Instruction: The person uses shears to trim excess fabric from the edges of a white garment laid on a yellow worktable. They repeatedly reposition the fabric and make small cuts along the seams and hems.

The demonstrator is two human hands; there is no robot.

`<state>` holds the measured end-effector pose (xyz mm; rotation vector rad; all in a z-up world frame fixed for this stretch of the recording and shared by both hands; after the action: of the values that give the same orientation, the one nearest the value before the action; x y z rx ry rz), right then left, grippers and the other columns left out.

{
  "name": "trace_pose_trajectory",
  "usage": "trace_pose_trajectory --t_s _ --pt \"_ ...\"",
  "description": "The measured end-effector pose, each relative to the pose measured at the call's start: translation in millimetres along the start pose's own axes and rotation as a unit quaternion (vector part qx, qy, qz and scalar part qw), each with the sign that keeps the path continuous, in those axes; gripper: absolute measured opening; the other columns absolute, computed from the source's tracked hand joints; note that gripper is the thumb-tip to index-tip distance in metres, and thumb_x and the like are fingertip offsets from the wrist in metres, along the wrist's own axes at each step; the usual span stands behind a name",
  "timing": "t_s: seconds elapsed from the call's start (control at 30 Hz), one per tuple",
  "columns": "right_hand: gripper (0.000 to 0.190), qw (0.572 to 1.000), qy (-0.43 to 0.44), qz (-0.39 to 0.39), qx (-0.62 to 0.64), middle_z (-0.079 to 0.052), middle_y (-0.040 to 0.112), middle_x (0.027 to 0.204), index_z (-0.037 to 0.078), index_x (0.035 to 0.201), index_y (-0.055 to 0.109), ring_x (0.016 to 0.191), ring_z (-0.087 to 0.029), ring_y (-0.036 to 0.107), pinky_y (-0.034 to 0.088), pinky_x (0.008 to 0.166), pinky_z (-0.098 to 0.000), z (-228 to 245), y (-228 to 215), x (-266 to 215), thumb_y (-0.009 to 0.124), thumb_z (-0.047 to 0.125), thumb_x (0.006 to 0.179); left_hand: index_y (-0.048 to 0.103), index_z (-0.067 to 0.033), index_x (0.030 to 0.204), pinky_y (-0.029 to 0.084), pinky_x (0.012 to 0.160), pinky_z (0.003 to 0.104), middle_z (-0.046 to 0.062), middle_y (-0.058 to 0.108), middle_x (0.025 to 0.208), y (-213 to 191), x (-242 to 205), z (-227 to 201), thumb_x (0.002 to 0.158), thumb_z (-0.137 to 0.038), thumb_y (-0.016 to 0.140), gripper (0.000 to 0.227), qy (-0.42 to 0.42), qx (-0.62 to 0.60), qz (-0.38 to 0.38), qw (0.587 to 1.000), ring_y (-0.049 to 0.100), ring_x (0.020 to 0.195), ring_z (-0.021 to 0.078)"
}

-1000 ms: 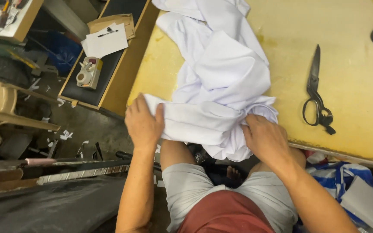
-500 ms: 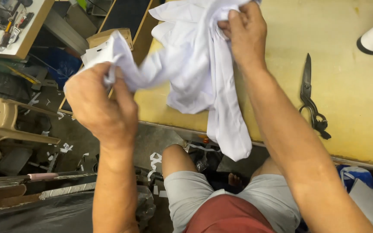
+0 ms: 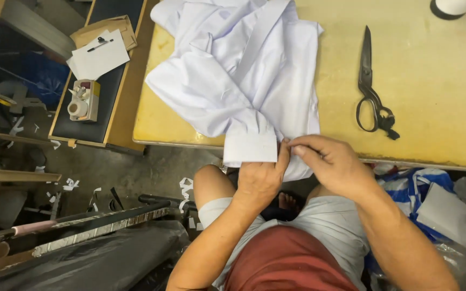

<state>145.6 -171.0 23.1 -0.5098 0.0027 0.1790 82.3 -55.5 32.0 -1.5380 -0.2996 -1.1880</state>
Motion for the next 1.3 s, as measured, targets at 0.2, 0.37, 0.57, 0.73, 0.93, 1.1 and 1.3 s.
trace_pose_trajectory --t_s 0.2,0.37,0.57,0.73,0.93,1.1,1.3 --pt "0.029 0.996 0.031 0.073 -0.030 -0.012 0.078 0.106 0.016 0.112 0.079 0.107 -0.031 0.071 0.055 0.094 -0.0467 -17 34 8 0.060 0.034 0.099 0.068 -0.0039 0.121 0.051 0.100 0.058 0.026 0.067 0.103 11 -19 -16 0.092 -0.010 0.053 0.033 0.037 0.085 0.071 0.993 0.068 0.105 0.0401" --pt "0.019 0.998 0.005 0.057 -0.019 -0.006 0.075 0.102 0.018 0.106 0.078 0.101 -0.027 0.071 0.057 0.085 -0.0433 -24 43 19 0.069 0.023 0.091 0.067 0.0010 0.119 0.057 0.085 0.051 0.025 0.067 0.103 7 -29 -31 0.096 -0.011 0.052 0.029 0.016 -0.041 0.125 0.991 0.070 0.100 0.0397" --pt "0.021 0.982 0.040 0.129 -0.133 -0.005 0.072 0.089 0.018 0.109 0.063 0.082 -0.027 0.067 0.049 0.076 -0.0398 -13 21 6 0.051 0.030 0.097 0.063 0.0029 0.124 0.052 0.103 0.042 0.020 0.068 0.125 -59 54 10 0.102 -0.012 0.050 0.029 -0.030 -0.266 0.202 0.942 0.066 0.115 0.0368" --pt "0.016 0.991 -0.100 0.082 -0.040 -0.019 0.069 0.082 0.010 0.108 0.067 0.087 -0.036 0.072 0.058 0.071 -0.0465 2 9 -5 0.054 0.013 0.100 0.070 -0.0028 0.097 0.036 0.110 0.066 0.021 0.070 0.113 2 51 48 0.100 -0.025 0.057 0.026 -0.030 -0.293 0.245 0.924 0.056 0.128 0.0485" --pt "0.016 0.897 0.002 0.035 0.441 -0.007 0.069 0.087 -0.002 0.111 0.066 0.082 -0.013 0.067 0.062 0.077 -0.0365 -60 54 -15 0.064 0.002 0.096 0.072 -0.0057 0.105 0.043 0.111 0.056 0.013 0.070 0.081 28 23 58 0.105 -0.031 0.054 0.031 -0.163 -0.335 0.247 0.895 0.073 0.093 0.0355" --pt "0.014 0.800 0.060 0.006 0.597 -0.007 0.062 0.084 -0.002 0.110 0.066 0.077 -0.016 0.068 0.064 0.074 -0.0395 -55 58 -16 0.062 0.005 0.098 0.071 -0.0061 0.101 0.042 0.112 0.057 0.012 0.065 0.074 22 23 55 0.104 -0.029 0.056 0.028 -0.219 -0.349 0.234 0.881 0.073 0.088 0.0353" --pt "0.010 0.758 0.084 0.033 0.646 -0.006 0.065 0.085 0.002 0.106 0.066 0.079 -0.015 0.068 0.061 0.076 -0.0358 -59 66 -22 0.060 0.006 0.100 0.071 -0.0063 0.097 0.041 0.111 0.060 0.011 0.065 0.073 16 22 49 0.104 -0.027 0.054 0.028 -0.233 -0.340 0.215 0.885 0.073 0.086 0.0347"
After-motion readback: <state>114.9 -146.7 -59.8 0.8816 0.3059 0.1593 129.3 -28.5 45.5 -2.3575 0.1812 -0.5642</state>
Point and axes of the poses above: each hand's wrist, its own x-axis towards the middle knuckle, its own y-axis out of the palm, z = x × y, the point moved 10 cm from there along x, towards the middle knuckle
